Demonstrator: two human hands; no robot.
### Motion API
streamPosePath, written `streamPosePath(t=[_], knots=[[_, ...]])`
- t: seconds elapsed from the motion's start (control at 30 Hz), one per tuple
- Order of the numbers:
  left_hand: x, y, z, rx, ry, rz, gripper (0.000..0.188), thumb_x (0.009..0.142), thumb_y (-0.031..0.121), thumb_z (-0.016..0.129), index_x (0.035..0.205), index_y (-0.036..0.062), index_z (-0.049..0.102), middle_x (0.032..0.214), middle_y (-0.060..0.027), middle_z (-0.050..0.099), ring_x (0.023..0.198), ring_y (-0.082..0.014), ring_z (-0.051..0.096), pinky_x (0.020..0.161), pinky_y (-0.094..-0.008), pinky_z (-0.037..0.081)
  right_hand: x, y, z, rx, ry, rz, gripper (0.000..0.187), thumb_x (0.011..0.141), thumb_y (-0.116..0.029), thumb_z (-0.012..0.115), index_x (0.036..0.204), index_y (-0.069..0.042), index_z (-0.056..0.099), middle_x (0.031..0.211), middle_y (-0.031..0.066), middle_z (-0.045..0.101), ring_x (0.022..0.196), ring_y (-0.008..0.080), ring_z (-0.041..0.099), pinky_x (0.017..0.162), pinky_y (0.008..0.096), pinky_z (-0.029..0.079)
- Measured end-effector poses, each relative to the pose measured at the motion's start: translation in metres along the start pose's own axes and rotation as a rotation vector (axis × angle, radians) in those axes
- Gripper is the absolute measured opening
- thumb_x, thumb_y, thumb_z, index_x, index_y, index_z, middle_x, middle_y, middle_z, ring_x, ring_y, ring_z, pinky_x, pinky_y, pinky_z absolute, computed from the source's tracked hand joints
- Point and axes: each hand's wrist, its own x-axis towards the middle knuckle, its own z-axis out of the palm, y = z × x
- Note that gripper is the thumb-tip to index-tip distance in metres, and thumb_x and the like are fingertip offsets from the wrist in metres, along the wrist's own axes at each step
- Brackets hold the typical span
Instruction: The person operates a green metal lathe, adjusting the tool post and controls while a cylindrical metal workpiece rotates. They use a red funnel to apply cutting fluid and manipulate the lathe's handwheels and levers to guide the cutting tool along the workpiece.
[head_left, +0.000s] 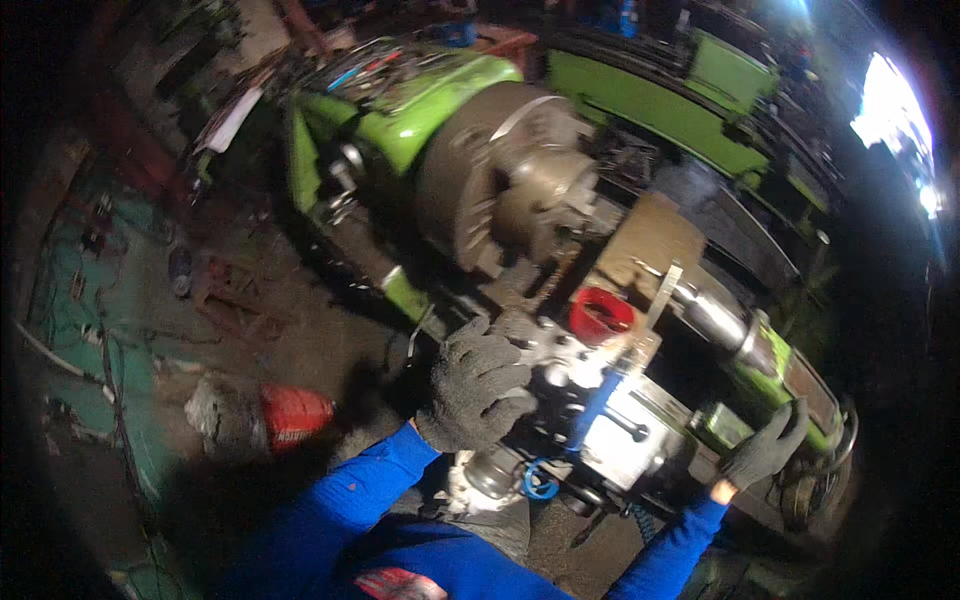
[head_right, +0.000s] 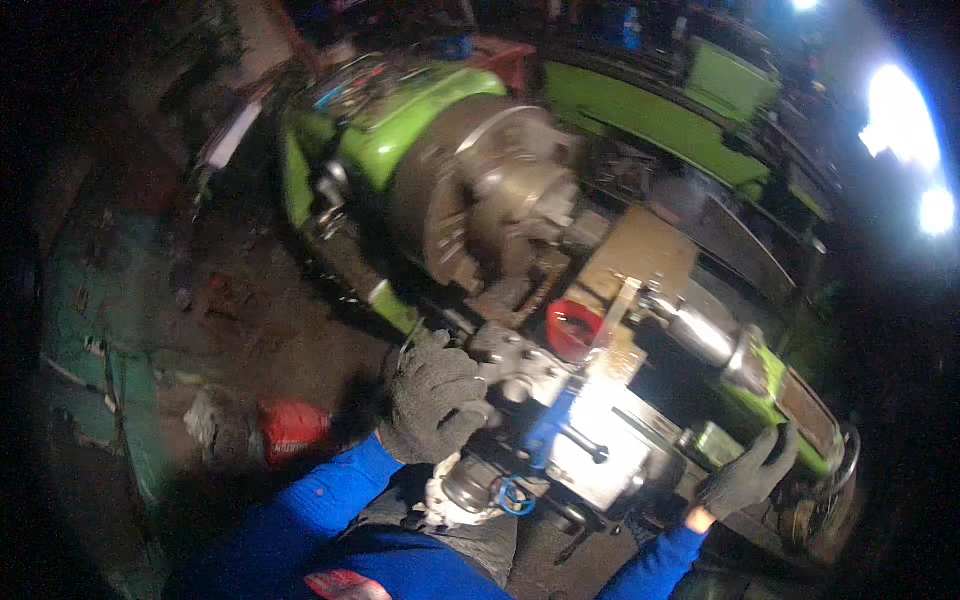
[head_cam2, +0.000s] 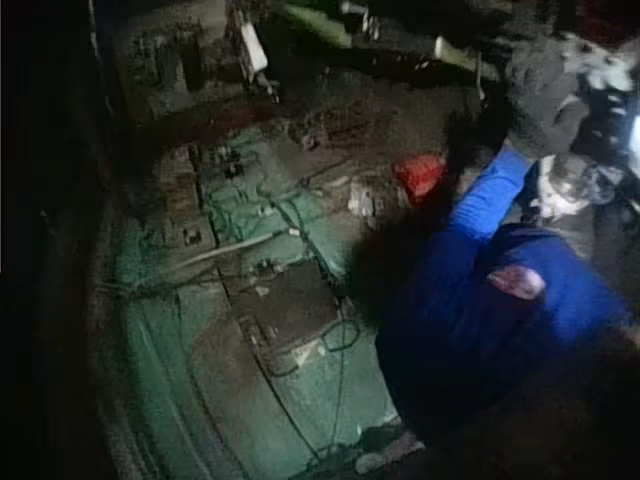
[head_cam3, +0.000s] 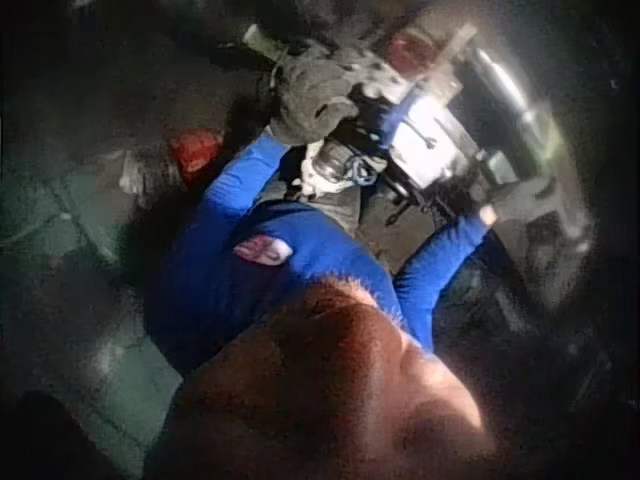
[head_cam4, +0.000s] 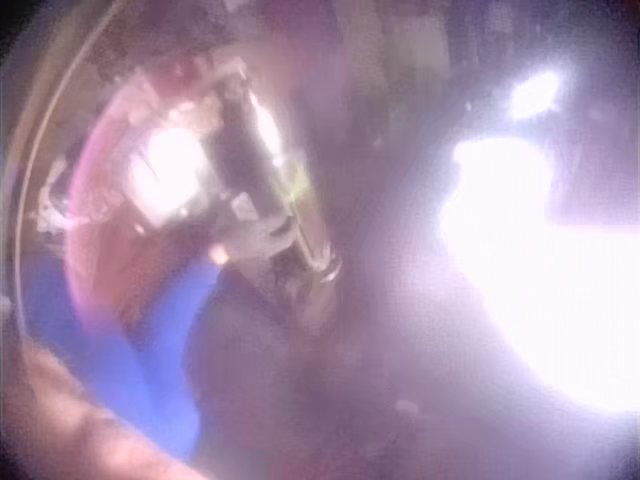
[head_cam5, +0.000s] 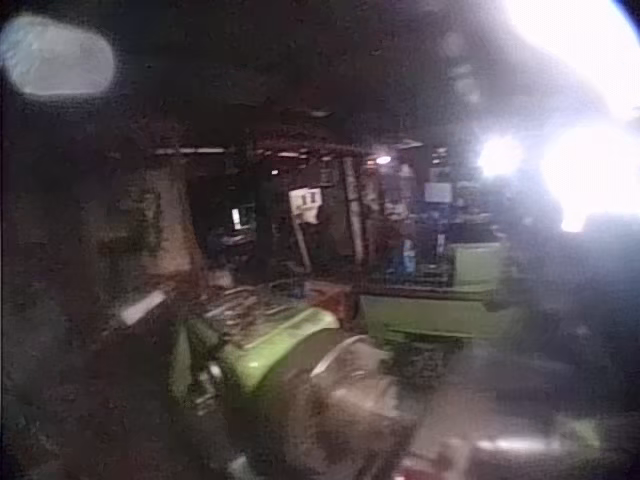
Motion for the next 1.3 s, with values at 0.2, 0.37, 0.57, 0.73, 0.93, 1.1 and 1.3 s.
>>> streamPosePath(t=[0.2,0.37,0.57,0.73,0.93,1.1,1.3], knots=[[-0.173,-0.152,0.049,-0.222,0.104,-0.793,0.031,0.092,0.029,0.075,0.111,0.0052,0.071,0.108,-0.0167,0.071,0.107,-0.0387,0.067,0.107,-0.0485,0.049,-0.111,-0.117,0.034,0.297,-0.447,-0.016,0.041,0.106,-0.010,0.052,0.145,0.003,0.058,0.144,0.0148,0.061,0.130,0.0246,0.058,0.113,0.0374,0.044],[-0.339,-0.312,0.157,-0.220,-0.193,-1.396,0.046,0.097,0.048,0.065,0.120,0.0084,0.073,0.120,-0.0180,0.073,0.107,-0.0404,0.069,0.094,-0.0504,0.053,-0.123,-0.122,0.050,-0.113,-0.275,-0.024,0.027,0.101,-0.005,0.062,0.125,0.004,0.069,0.118,0.0111,0.074,0.107,0.0234,0.068,0.101,0.0378,0.052],[-0.448,-0.428,0.272,-0.559,-0.290,-1.449,0.048,0.101,0.052,0.062,0.129,0.0155,0.073,0.108,-0.0129,0.076,0.089,-0.0270,0.071,0.075,-0.0415,0.055,-0.115,-0.107,0.042,-0.455,-0.229,-0.109,0.027,0.098,-0.021,0.075,0.115,0.001,0.075,0.100,0.0089,0.077,0.094,0.0159,0.066,0.088,0.0334,0.053],[-0.412,-0.454,0.243,-1.495,-0.149,-1.845,0.040,0.098,0.059,0.066,0.093,0.0200,0.070,0.072,-0.0024,0.069,0.055,-0.0163,0.058,0.052,-0.0341,0.047,-0.125,-0.126,0.045,-0.525,-0.213,0.050,0.031,0.099,-0.028,0.075,0.112,0.001,0.075,0.096,0.0088,0.076,0.089,0.0169,0.067,0.084,0.0344,0.053],[-0.336,-0.424,0.178,-1.487,-0.050,-1.851,0.040,0.099,0.054,0.067,0.079,0.0202,0.061,0.060,0.0017,0.054,0.049,-0.0142,0.052,0.048,-0.0309,0.043,-0.125,-0.137,0.050,-0.649,-0.189,-0.009,0.032,0.098,-0.031,0.067,0.108,-0.002,0.075,0.099,0.0178,0.076,0.091,0.0352,0.073,0.085,0.0407,0.056],[-0.161,-0.363,0.080,-1.414,0.032,-1.859,0.030,0.101,0.044,0.069,0.088,0.0178,0.064,0.072,-0.0002,0.061,0.066,-0.0170,0.060,0.059,-0.0317,0.052,-0.126,-0.133,0.051,-0.679,-0.164,0.021,0.033,0.099,-0.035,0.065,0.106,-0.004,0.076,0.100,0.0189,0.075,0.093,0.0388,0.072,0.085,0.0440,0.056],[-0.236,-0.369,0.121,-1.365,-0.055,-1.612,0.025,0.100,0.040,0.071,0.095,0.0163,0.066,0.085,-0.0014,0.063,0.080,-0.0196,0.063,0.070,-0.0325,0.057,-0.130,-0.136,0.051,-0.656,-0.126,-0.003,0.035,0.100,-0.036,0.066,0.106,-0.003,0.076,0.101,0.0186,0.075,0.094,0.0409,0.072,0.085,0.0449,0.056]])
